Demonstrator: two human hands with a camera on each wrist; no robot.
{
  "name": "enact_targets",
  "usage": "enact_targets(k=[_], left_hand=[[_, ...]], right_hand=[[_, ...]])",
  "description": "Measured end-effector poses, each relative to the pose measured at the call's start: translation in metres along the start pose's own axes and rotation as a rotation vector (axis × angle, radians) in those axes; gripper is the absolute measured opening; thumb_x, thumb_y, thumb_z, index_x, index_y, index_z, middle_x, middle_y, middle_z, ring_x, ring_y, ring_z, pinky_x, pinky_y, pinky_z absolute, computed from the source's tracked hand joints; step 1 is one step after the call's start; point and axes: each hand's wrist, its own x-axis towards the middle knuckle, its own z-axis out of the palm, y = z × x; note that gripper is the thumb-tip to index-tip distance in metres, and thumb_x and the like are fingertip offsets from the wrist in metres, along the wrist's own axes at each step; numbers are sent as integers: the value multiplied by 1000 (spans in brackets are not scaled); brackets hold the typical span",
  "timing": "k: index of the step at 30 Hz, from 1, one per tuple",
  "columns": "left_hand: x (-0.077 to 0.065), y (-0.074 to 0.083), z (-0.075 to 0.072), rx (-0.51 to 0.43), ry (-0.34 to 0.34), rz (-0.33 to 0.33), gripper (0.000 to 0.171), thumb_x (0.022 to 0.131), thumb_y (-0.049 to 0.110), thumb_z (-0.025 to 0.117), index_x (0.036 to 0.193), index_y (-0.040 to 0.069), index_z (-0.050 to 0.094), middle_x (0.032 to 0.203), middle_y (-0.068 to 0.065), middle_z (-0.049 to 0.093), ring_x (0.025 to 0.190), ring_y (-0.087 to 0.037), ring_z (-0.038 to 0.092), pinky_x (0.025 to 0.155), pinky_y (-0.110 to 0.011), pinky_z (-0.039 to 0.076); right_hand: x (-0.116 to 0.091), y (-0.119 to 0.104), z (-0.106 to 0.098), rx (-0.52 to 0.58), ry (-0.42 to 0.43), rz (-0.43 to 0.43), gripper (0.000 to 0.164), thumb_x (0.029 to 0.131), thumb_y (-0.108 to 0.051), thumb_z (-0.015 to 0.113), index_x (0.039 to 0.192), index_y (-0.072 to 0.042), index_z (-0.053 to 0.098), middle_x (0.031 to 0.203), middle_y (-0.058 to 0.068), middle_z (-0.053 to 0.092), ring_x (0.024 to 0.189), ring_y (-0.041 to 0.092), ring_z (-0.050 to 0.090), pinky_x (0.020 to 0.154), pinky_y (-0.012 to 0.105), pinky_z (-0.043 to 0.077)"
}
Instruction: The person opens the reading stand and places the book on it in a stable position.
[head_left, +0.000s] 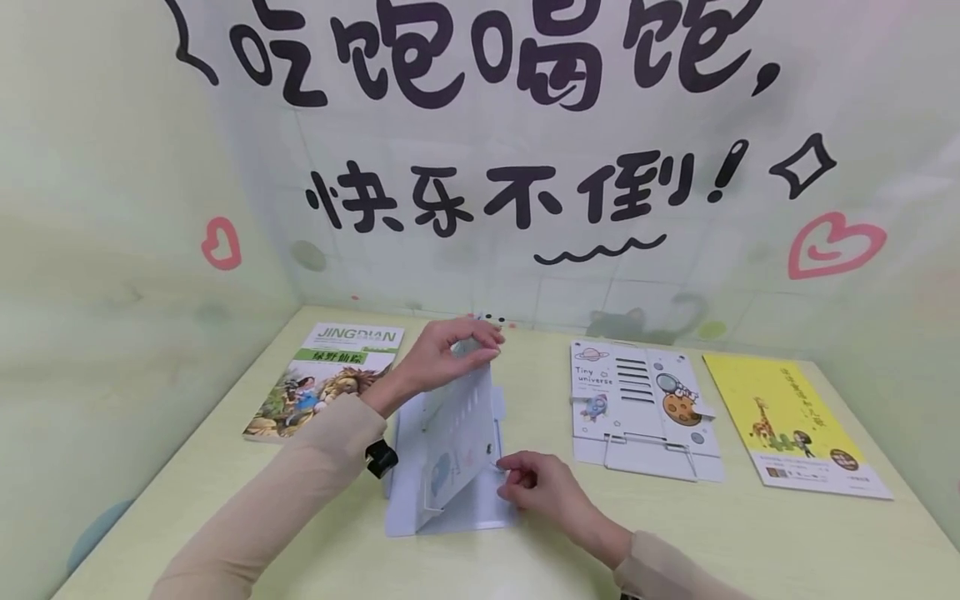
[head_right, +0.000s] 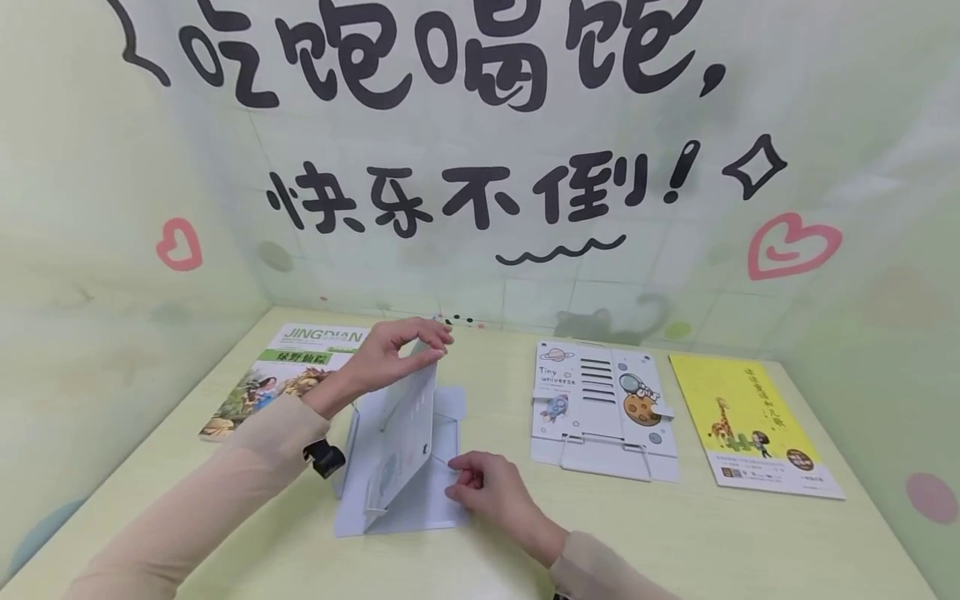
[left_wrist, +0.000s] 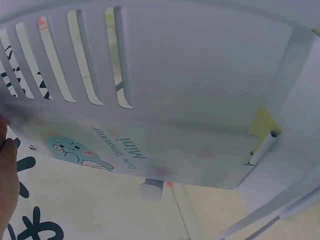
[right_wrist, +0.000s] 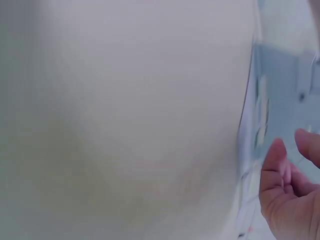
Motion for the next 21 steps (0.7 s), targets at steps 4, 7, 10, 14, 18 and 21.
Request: enact_targets(k=[4,7,10,14,18,21], left_hand=[[-1,-4,-7,-57,145,-197,14,89,3,62,102,-2,64,114,-19,64,115,-26,57,104,-36,40],[-4,-14,-15,-71,172,-425,27,92,12,61,116,0,60,122,-16,60,118,-26,54,103,-39,41],[-11,-29,-20,-48,103,-623,36,93,21,60,125,5,56,126,-14,58,118,-26,53,101,-41,43],[-22,-40,-24,-14,-10,-752,39,94,25,58,127,5,55,124,-13,59,113,-24,56,95,-41,46],[-28,-45,-26,-6,-44,-765,33,94,23,59,122,5,59,117,-12,63,104,-22,59,93,-42,47],[-29,-46,-26,-2,-38,-753,32,93,23,59,120,4,61,114,-13,64,100,-22,59,92,-45,47]], right_hand=[[-14,-16,16,146,21,-10,28,80,-1,69,103,11,58,78,6,59,64,4,54,55,19,51],[-20,-27,28,235,25,-26,29,79,0,69,100,13,53,77,5,56,63,3,55,55,20,52],[-20,-34,38,295,36,-33,30,80,-1,70,98,13,51,77,4,55,62,2,56,55,21,53],[-16,-38,48,344,48,-59,27,83,-2,67,100,12,51,79,8,58,60,2,55,55,22,54],[-13,-38,53,348,71,-54,24,86,-3,64,102,11,53,78,10,59,57,2,54,53,20,52],[-13,-39,55,341,89,-31,21,87,-4,63,101,10,54,76,9,58,56,3,55,52,21,52]])
